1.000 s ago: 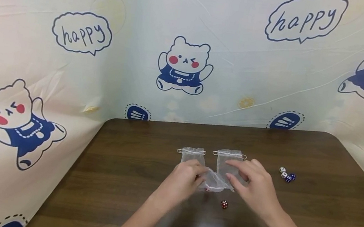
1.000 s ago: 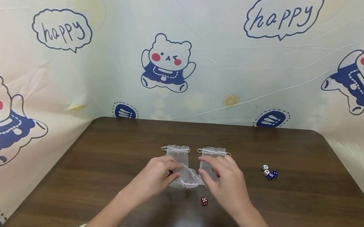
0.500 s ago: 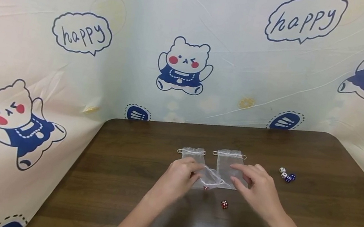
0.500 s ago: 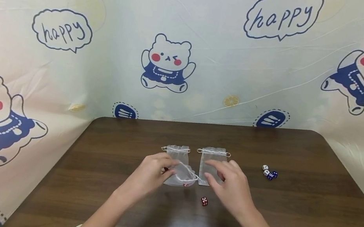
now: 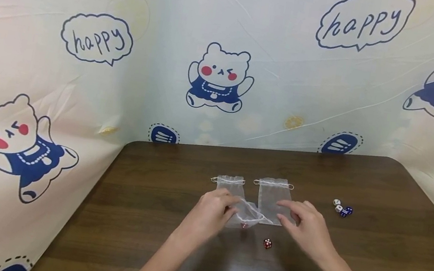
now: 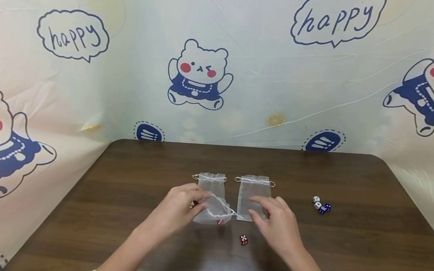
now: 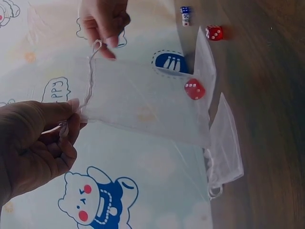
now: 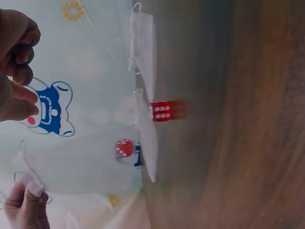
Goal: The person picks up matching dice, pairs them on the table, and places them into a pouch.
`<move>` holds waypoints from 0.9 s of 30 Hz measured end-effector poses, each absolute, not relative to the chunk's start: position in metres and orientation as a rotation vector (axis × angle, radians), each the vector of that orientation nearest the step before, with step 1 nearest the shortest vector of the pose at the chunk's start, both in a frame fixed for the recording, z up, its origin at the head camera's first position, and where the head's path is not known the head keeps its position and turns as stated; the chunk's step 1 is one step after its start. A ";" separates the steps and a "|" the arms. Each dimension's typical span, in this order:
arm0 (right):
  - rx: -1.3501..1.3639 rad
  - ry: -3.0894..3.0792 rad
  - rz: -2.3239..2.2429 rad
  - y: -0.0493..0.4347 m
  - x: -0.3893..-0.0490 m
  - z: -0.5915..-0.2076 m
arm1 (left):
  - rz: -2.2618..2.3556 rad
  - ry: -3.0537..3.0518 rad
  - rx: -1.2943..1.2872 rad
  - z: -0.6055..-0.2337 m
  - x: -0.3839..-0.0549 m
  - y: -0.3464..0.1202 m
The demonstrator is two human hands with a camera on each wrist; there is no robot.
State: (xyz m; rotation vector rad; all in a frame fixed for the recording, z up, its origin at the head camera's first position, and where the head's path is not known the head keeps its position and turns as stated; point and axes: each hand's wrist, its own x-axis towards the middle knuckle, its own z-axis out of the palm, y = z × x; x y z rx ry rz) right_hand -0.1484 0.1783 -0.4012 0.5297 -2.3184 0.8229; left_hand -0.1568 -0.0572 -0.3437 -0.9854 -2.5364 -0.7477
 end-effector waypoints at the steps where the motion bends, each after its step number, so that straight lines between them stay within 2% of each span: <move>1: 0.528 -2.333 0.824 0.178 -0.149 -0.403 | -0.751 -2.533 -0.983 -0.344 -0.157 -0.058; 27: 0.496 -2.780 0.785 0.178 -0.156 -0.432 | -0.754 -2.542 -0.989 -0.342 -0.158 -0.059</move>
